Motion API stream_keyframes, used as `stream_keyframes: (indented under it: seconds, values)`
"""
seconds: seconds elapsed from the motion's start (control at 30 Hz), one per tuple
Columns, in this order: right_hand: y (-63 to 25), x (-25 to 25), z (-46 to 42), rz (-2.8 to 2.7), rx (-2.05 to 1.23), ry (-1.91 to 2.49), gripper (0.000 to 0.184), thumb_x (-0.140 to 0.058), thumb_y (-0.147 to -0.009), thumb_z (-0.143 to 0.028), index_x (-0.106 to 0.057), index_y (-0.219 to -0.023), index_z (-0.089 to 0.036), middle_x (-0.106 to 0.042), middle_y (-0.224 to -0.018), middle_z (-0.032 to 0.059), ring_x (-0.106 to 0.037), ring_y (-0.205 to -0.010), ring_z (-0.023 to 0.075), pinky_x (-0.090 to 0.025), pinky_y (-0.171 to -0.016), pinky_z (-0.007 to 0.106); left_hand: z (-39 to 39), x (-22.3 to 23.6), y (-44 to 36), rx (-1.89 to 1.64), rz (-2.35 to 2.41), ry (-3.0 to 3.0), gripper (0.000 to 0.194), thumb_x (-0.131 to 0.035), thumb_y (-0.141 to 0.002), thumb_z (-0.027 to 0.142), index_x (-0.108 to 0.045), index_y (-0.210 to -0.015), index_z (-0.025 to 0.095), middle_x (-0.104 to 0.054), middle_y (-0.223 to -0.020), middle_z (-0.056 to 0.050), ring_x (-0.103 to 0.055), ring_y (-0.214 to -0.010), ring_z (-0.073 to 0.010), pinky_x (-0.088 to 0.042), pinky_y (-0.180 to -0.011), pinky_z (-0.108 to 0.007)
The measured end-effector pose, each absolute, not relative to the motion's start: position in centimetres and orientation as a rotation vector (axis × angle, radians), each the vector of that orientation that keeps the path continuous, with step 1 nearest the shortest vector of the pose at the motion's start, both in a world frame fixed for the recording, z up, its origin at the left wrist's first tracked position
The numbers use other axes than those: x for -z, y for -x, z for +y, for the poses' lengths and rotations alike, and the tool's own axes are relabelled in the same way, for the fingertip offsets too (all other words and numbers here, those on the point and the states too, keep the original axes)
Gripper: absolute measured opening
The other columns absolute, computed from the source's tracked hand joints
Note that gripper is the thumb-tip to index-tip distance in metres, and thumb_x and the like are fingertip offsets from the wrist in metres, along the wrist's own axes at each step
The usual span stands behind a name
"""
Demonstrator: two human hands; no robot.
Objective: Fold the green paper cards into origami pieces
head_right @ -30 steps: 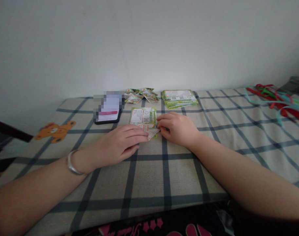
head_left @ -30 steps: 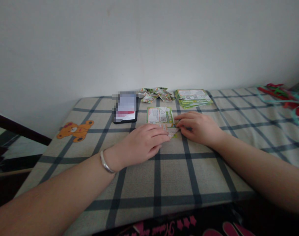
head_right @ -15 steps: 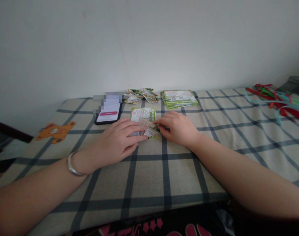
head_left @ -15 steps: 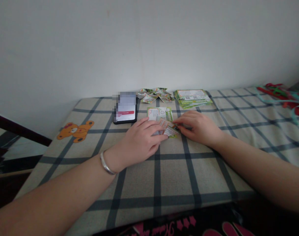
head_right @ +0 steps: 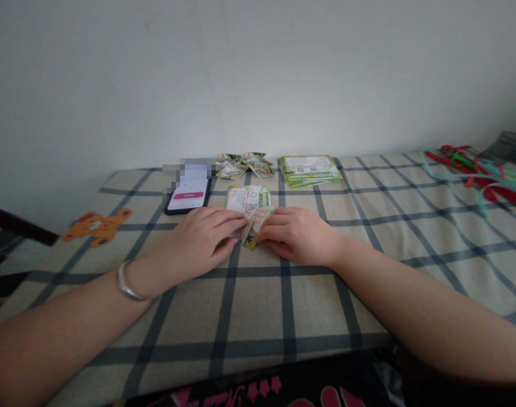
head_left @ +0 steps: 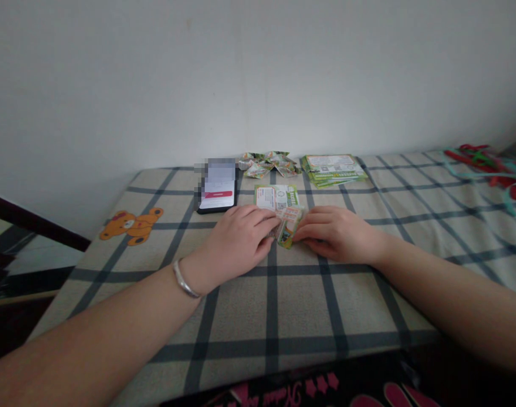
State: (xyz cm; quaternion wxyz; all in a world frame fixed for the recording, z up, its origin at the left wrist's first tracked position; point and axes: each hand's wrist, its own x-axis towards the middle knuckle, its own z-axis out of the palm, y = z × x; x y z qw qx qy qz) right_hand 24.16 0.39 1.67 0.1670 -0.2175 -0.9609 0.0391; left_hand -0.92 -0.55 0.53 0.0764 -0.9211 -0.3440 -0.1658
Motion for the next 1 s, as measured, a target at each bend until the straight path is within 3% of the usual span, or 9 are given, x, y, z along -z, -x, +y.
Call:
stream_keyframes:
  seconds: [0.2,0.47,0.67,1.0]
  values:
    - [-24.5,-1.4,0.9,-2.651,0.007,0.751,0.02,-0.056,-0.087,-0.017,-0.068,-0.104,-0.018,-0.07,-0.098,0.0072,-0.06,-0.09,0.0201,-0.049,-0.081,0.034,-0.2,-0.4,0.9,0.569,-0.982,2.877,0.03,-0.052,-0.091,0.019,-0.063,-0.118,0.016,-0.063,-0.122,-0.008,-0.057,-0.112,-0.0233,-0.048,-0.099,-0.043]
    - [-24.9,-0.8,1.5,-2.599,0.021,0.859,0.026,-0.062,-0.09,-0.029,-0.069,-0.114,-0.023,-0.066,-0.12,0.0072,-0.062,-0.107,0.0216,-0.049,-0.092,0.037,-0.3,-0.3,0.9,0.63,-0.934,2.979,0.03,-0.052,-0.09,0.017,-0.063,-0.118,0.017,-0.062,-0.124,-0.008,-0.056,-0.116,-0.0221,-0.047,-0.104,-0.043]
    - [-24.8,-0.7,1.3,-2.588,0.142,0.868,0.024,-0.058,-0.092,-0.03,-0.071,-0.111,-0.025,-0.069,-0.118,0.0051,-0.066,-0.099,0.0214,-0.052,-0.081,0.034,-0.4,-0.4,0.9,0.649,-0.982,3.024,0.03,-0.053,-0.091,0.019,-0.062,-0.118,0.015,-0.06,-0.129,-0.01,-0.056,-0.12,-0.0212,-0.047,-0.105,-0.04]
    - [-24.0,-1.2,0.3,-2.671,0.392,0.721,0.024,-0.052,-0.095,-0.031,-0.07,-0.106,-0.021,-0.071,-0.108,0.003,-0.063,-0.093,0.0206,-0.047,-0.076,0.033,-0.4,-0.4,1.0,0.593,-0.95,2.999,0.034,-0.057,-0.09,0.027,-0.061,-0.122,0.015,-0.06,-0.13,-0.01,-0.056,-0.12,-0.0226,-0.046,-0.106,-0.041]
